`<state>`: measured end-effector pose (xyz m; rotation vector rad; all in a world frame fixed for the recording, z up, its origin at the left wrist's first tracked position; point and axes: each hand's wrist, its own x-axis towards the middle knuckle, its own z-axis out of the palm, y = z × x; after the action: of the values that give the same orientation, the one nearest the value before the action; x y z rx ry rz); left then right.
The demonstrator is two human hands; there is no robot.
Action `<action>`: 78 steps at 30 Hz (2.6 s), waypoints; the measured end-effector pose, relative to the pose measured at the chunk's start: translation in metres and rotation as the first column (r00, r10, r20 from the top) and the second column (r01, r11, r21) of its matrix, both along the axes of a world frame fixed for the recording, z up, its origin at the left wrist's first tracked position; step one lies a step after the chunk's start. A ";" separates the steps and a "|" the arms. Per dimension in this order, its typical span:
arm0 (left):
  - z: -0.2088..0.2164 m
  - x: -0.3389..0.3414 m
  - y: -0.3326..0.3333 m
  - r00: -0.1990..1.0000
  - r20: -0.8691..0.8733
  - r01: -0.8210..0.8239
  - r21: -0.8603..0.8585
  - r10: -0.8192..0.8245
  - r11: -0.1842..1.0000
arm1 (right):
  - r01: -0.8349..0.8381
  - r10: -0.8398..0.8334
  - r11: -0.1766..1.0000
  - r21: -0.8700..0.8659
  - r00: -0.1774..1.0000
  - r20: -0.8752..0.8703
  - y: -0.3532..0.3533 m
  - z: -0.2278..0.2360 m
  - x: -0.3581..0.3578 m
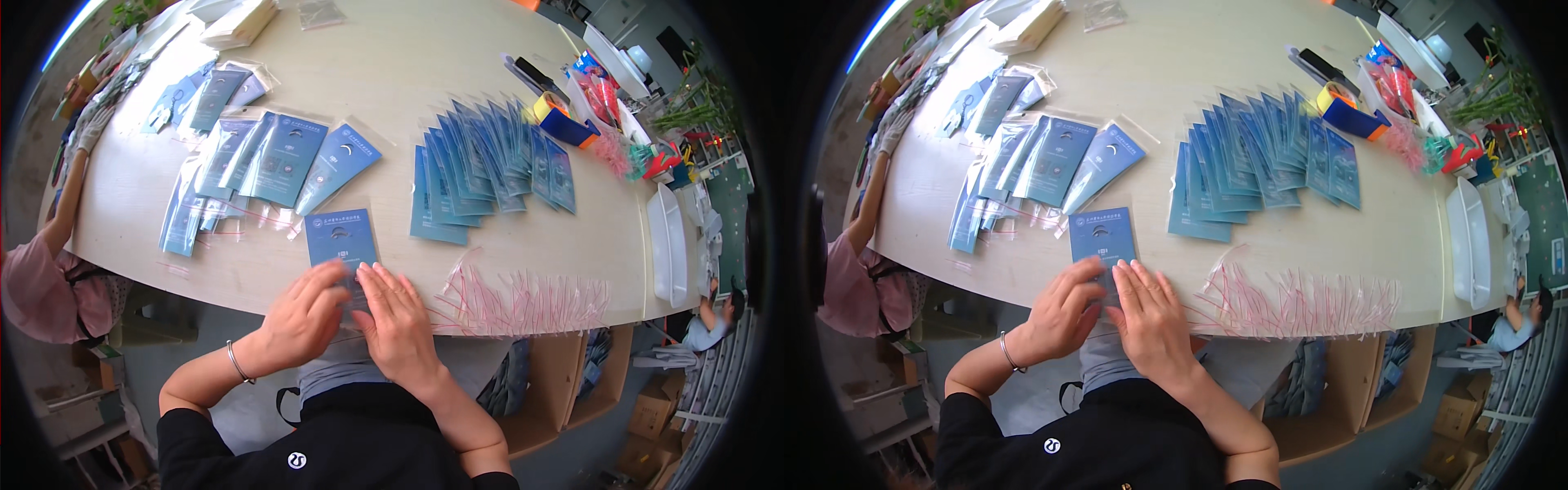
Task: The person places blue cards into clear plastic zip-lock bags one by one. They pick up a card, open a bag, insert the card, and then seal the bag before moving the finished unit to a growing pile on the left. The process is repeated continuously throughout the clip.
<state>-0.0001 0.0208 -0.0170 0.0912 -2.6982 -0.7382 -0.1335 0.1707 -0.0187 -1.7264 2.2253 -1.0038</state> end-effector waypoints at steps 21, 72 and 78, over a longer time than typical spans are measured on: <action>0.010 -0.017 -0.007 0.958 0.282 0.016 -0.238 0.053 0.971 | 0.218 -0.213 0.975 0.034 0.969 -0.124 0.030 0.017 -0.008; 0.018 -0.009 -0.022 0.941 0.320 0.165 -0.155 -0.108 0.974 | -0.086 0.071 0.994 -0.070 0.980 -0.188 0.035 -0.005 -0.019; 0.020 0.006 -0.034 0.953 0.246 0.182 0.012 -0.179 0.983 | -0.069 0.057 0.988 -0.135 0.994 -0.088 0.031 -0.011 -0.023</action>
<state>0.0064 -0.0136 0.0026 -0.0732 -2.9776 -0.8134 -0.1561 0.2016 -0.0302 -1.9179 2.1819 -1.1148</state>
